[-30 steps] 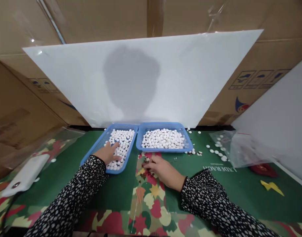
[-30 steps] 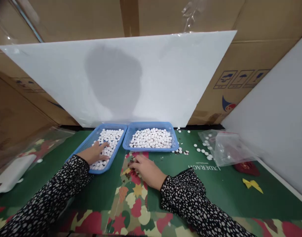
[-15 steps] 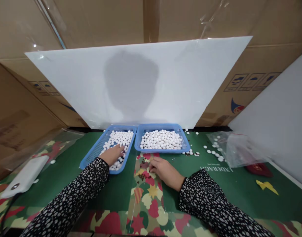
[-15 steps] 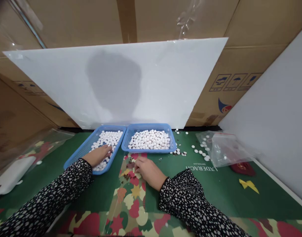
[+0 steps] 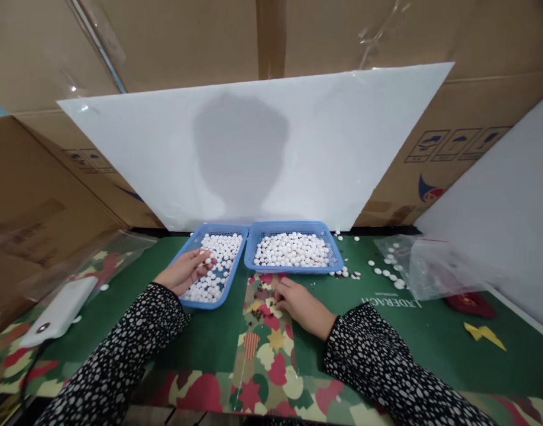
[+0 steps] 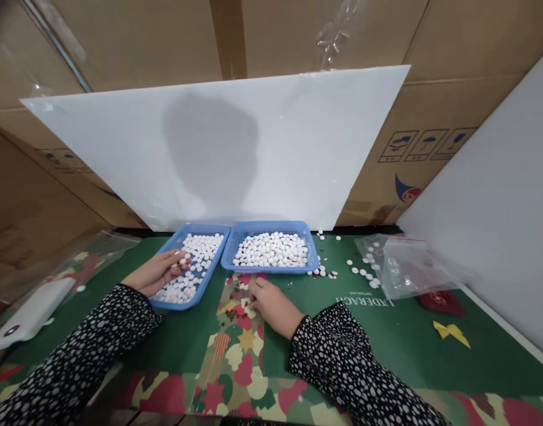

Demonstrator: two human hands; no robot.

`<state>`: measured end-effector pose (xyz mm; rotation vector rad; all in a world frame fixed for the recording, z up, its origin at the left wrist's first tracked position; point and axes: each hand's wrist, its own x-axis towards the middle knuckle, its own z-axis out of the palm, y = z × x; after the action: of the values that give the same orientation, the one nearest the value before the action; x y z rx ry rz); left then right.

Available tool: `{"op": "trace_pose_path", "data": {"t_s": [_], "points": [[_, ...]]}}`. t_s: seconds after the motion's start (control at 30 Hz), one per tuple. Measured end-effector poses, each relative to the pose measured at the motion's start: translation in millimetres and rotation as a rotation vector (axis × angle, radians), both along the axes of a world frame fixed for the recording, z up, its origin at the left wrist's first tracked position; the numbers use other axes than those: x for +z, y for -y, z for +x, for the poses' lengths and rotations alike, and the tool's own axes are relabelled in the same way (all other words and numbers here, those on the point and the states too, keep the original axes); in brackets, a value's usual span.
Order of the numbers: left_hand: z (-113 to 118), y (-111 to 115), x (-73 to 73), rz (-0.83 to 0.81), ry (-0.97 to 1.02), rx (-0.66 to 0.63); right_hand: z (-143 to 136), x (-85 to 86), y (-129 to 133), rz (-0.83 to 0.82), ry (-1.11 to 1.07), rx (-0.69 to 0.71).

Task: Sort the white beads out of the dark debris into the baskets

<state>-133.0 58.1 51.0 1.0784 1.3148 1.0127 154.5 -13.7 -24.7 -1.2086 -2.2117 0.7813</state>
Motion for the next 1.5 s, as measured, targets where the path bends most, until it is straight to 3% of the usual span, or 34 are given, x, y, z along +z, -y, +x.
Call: {"op": "trace_pose_path", "data": {"t_s": [0.13,0.2,0.37,0.53,0.7,0.8,1.1,1.23,1.5], "points": [[19,13,11.5,-0.151,0.455,0.007,2,2.6,2,0.086,0.014,0.031],[37,22,16.3,-0.179,0.551,-0.018,1,3.6,3,0.117,0.001,0.031],[91,49,13.6,-0.19,0.585,-0.135,2,2.2,3,0.086,-0.151,0.003],[123,61,-14.7,-0.121,0.501,-0.292,6,-2.2,3,-0.059,-0.313,-0.053],[125,58,-50.0,-0.091,0.328,-0.318,9,-6.5,1,-0.237,-0.519,-0.116],[122,56,-60.8,-0.117,0.325,-0.28,10,-6.5,0,-0.344,-0.606,-0.105],[119,54,-62.1,-0.134,0.375,-0.218,11,2.4,-2,-0.593,-0.849,-0.226],[120,53,-63.1,-0.136,0.401,-0.222,12,3.4,-2,-0.674,-0.914,-0.178],[123,52,-64.8,-0.147,0.411,-0.183,7,1.3,1,-0.478,-0.982,-0.158]]}}
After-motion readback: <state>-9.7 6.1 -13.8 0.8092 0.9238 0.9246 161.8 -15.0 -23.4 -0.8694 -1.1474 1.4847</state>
